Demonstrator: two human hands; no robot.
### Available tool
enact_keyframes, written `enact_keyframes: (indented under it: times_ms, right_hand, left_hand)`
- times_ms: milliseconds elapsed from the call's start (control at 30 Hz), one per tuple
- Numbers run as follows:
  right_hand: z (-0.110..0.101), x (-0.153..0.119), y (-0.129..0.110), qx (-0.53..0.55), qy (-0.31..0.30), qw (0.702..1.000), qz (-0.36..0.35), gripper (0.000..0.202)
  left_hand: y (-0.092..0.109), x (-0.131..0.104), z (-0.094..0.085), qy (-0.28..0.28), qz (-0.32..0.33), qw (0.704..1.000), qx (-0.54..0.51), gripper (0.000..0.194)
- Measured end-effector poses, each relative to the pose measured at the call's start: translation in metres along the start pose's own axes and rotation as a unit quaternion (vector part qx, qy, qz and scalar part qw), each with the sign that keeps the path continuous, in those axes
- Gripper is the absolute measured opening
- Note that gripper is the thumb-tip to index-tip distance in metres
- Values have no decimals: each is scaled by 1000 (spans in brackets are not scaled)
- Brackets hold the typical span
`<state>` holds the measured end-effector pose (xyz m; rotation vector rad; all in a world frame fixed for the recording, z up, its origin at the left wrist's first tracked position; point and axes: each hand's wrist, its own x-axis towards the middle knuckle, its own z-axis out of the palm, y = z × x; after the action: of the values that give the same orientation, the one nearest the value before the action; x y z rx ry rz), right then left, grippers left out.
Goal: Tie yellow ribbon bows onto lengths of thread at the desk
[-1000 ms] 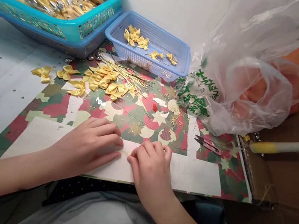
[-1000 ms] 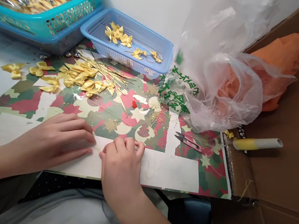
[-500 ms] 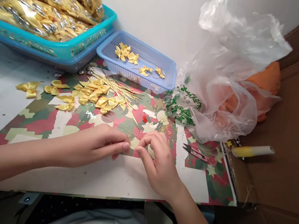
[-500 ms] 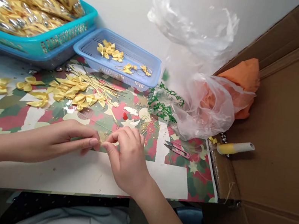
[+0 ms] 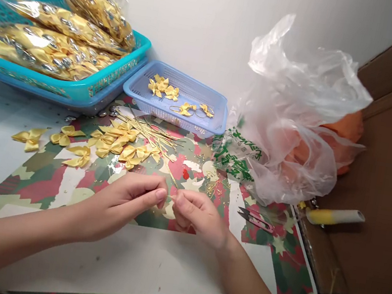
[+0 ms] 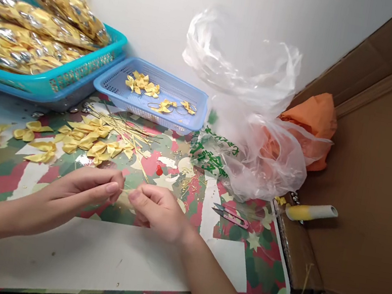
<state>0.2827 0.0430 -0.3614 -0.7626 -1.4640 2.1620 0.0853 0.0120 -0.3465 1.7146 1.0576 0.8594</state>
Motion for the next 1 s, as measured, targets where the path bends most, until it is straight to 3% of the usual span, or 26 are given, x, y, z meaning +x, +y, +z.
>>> enact_keyframes:
  times_ms: [133, 433, 633, 733, 900, 1000]
  right_hand:
    - [0, -1, 3, 61, 1, 997, -42, 55]
    - [14, 4, 8, 134, 16, 990, -38, 52]
    - [16, 2, 10, 190, 79, 977, -49, 54]
    - [15, 2, 11, 207, 82, 974, -49, 54]
    - [13, 2, 11, 233, 62, 969, -46, 53]
    - [11, 1, 11, 242, 52, 968, -49, 54]
  left_hand:
    - [-9, -5, 1, -8, -52, 997, -63, 43]
    - [-20, -10, 15, -12, -132, 963, -235, 53]
    - [-19, -8, 14, 28, -194, 894, -403, 55]
    - [-20, -8, 12, 26, -206, 869, -448, 57]
    - [-21, -7, 10, -7, -166, 871, -463, 58]
    - [-18, -5, 0, -30, -131, 902, -411, 60]
